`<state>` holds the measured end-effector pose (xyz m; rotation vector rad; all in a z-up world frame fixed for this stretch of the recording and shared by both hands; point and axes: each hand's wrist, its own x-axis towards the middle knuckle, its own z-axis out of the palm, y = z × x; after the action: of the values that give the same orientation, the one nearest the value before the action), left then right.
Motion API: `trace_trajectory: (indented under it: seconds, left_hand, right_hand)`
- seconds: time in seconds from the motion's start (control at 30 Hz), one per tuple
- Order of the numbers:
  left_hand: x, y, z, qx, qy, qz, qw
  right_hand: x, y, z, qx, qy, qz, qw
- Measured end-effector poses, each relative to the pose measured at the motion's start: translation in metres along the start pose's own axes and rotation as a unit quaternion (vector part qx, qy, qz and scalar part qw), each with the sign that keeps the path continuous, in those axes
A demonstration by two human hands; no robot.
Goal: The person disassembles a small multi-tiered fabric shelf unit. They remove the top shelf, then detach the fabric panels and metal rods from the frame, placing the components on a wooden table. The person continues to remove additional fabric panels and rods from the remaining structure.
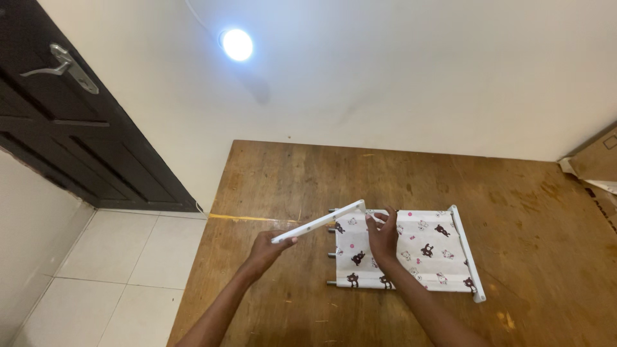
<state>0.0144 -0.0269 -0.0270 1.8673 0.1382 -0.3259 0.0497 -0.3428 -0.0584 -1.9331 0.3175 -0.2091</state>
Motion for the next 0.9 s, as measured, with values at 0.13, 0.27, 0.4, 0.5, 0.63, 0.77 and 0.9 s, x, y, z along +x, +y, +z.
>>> trace_trajectory:
  seconds: [0.13, 0.27, 0.4, 0.5, 0.63, 0.77, 0.9]
  left_hand:
    - [0.021, 0.01, -0.043, 0.008, -0.043, -0.014, 0.999]
    - [0.057, 0.007, -0.068, 0.012, 0.023, -0.013, 1.0]
    - [0.111, -0.01, -0.09, -0.147, 0.202, -0.048, 0.967]
    - [0.152, -0.03, -0.108, -0.174, 0.213, -0.045, 0.96]
    - [0.196, -0.055, -0.125, -0.1, 0.212, -0.03, 0.972]
    - [0.222, -0.06, -0.144, 0.001, 0.194, -0.041, 0.98]
    - [0.242, -0.053, -0.149, 0.168, 0.209, -0.084, 0.96]
  right_hand:
    - [0.028, -0.008, 0.01, 0.012, -0.072, -0.078, 0.994]
    - [0.056, -0.013, 0.037, 0.097, -0.13, 0.013, 0.987]
    - [0.092, -0.014, 0.073, 0.161, -0.122, 0.078, 0.976]
    - [0.123, -0.014, 0.103, 0.166, -0.094, 0.108, 0.976]
    - [0.158, -0.014, 0.142, 0.174, -0.109, 0.148, 0.967]
    - [0.186, -0.017, 0.168, 0.119, -0.149, 0.187, 0.964]
    - [0.201, -0.006, 0.188, 0.067, -0.196, 0.212, 0.955]
